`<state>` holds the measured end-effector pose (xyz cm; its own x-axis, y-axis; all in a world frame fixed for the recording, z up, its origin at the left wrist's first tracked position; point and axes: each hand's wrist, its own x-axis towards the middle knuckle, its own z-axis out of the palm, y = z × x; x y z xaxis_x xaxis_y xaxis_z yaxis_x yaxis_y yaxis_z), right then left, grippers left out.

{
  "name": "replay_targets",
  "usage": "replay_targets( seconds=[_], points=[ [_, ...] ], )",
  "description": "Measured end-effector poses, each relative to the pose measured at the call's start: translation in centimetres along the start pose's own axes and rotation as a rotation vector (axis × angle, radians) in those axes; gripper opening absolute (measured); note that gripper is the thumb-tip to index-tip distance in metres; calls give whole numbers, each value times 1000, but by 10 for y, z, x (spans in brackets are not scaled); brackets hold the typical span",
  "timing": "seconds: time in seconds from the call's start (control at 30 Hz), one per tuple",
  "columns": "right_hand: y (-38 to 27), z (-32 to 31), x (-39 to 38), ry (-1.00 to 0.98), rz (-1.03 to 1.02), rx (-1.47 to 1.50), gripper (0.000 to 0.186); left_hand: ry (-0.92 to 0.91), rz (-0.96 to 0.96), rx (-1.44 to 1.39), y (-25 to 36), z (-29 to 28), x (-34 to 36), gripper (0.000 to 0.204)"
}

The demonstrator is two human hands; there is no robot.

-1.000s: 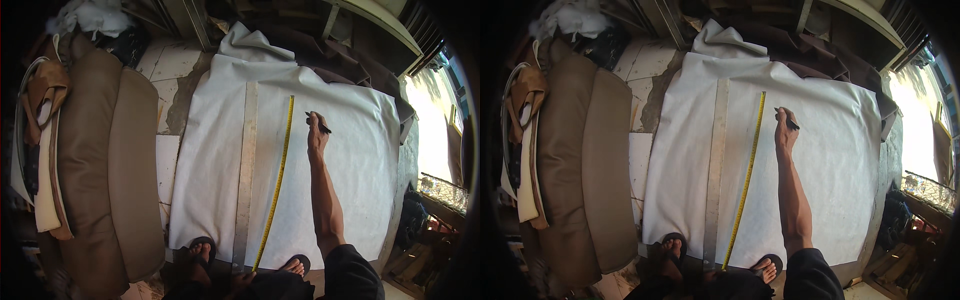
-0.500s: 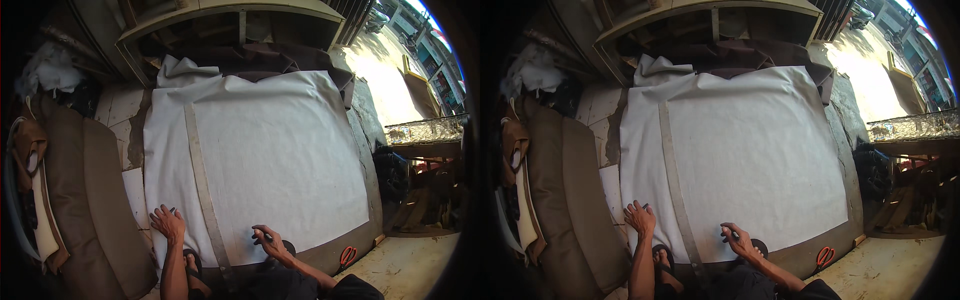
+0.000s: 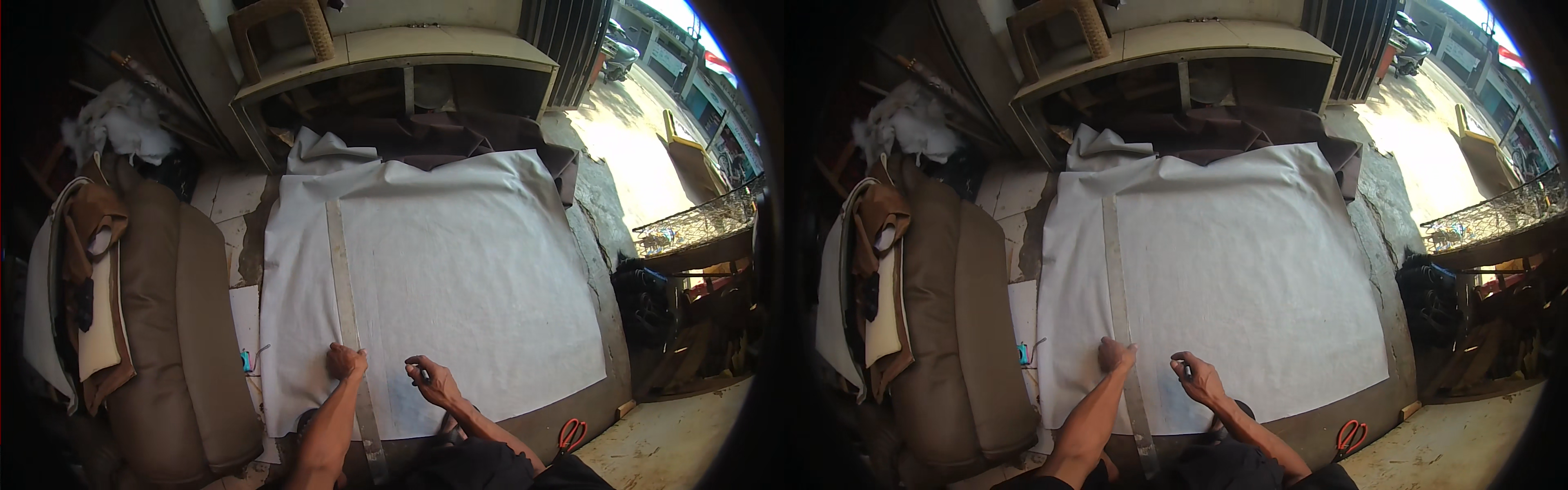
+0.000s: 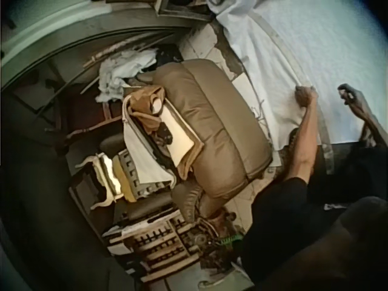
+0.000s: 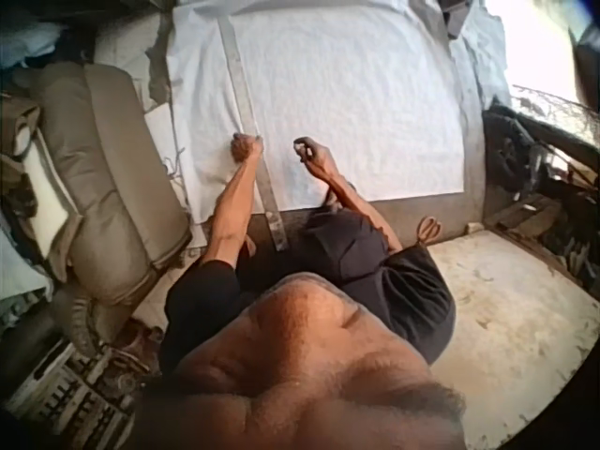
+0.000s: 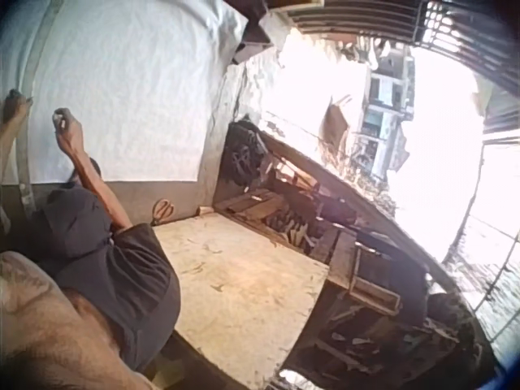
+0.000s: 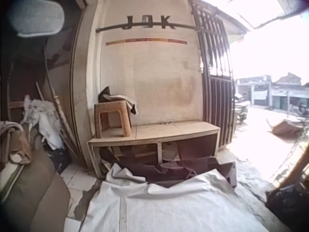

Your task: The person measures a piece of white fabric on the floor using a tape measure and marks it with a pen. They use a long metal ruler to draw straight lines across the fabric and then cut the fabric along the marked lines using shears.

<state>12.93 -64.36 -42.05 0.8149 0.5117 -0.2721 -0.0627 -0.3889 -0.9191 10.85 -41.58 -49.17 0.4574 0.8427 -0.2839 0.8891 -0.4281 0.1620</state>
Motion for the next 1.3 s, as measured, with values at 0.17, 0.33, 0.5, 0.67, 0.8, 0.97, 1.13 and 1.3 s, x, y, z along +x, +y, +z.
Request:
replay_targets(
  seconds=[0.17, 0.33, 0.5, 0.67, 0.8, 0.97, 1.13, 1.3],
  points=[
    [0, -13, -14, 35, -36, -29, 27, -324, -100, -120, 8, -22, 12, 77],
    [3, -12, -26, -21, 63, 121, 35, -193, 196, -499, 13, -33, 33, 35],
    [-17, 12, -2, -85, -4, 255, 62, -638, 279, -1365, 125, -110, -27, 17],
    [-27, 42, 48, -80, 235, 342, 61, -676, 550, -1228, 142, -142, -26, 19],
    [-5, 63, 62, 3, -51, -35, 48, -239, 584, -620, 70, -98, 5, 33],
    [-14, 62, 60, 117, -34, -252, 40, -40, 420, -64, -41, -19, -33, 47],
    [18, 42, 100, 103, 46, -362, 46, -315, 447, -114, -42, 6, -42, 38],
    [25, 23, 143, 327, 316, 299, 44, -786, 493, -590, 7, -35, -56, 29]
  ],
)
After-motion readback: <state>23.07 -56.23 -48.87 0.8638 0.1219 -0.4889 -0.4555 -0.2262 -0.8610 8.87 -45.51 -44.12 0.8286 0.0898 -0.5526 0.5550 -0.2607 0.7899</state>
